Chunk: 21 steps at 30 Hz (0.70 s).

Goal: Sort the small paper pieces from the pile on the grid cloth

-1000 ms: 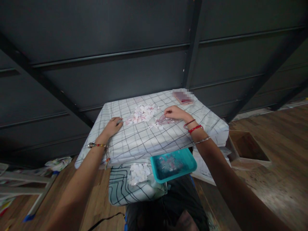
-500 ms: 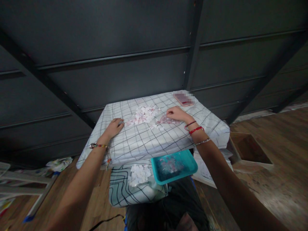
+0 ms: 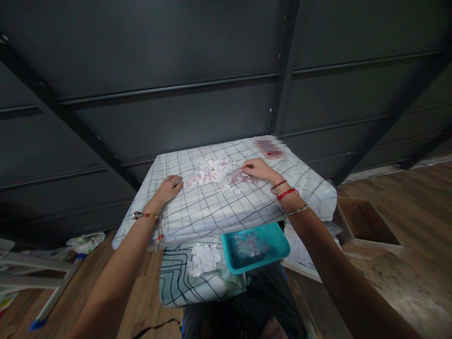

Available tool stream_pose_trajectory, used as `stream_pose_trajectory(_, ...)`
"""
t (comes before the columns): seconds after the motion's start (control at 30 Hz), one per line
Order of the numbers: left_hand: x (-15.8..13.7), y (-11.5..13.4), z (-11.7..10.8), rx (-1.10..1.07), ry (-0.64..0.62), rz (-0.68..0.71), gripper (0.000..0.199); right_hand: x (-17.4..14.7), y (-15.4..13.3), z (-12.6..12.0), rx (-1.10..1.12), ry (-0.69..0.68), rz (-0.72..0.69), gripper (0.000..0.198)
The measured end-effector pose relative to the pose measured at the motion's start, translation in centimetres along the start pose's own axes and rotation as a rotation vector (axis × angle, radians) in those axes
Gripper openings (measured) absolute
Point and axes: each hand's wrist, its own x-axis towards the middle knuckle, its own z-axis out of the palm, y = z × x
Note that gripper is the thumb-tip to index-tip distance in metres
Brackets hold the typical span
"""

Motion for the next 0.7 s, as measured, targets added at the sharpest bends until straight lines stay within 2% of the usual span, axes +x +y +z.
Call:
stream_pose_trajectory(0.17, 0.0, 0.1, 0.0, -0.004, 0.001, 0.0, 0.036, 0.0, -0.3, -0.1, 0.049, -0.079, -0.002, 0.02)
stream_pose_trajectory(0.33, 0.0, 0.1, 0.0, 0.001, 0.0, -0.003, 0.036, -0.2, -0.7, -0.1, 0.198, -0.108, 0.003, 0.024)
stream_pose_trajectory(0.43, -0.1, 0.1, 0.0, 0.007, 0.003, 0.003, 0.038, -0.2, -0.6, -0.1, 0.191, -0.158, -0.01, 0.023)
stream_pose_trajectory(0.6, -0.1, 0.2, -0.1, 0.018, 0.011, 0.025, 0.037, -0.2, -0.7, -0.3, 0.135, -0.083, 0.002, 0.022)
stream_pose_trajectory(0.7, -0.3, 1.3, -0.6, 0.03, 0.047, 0.025, 0.039, -0.3, -1.3, -0.4, 0.155, -0.099, 0.026, 0.021)
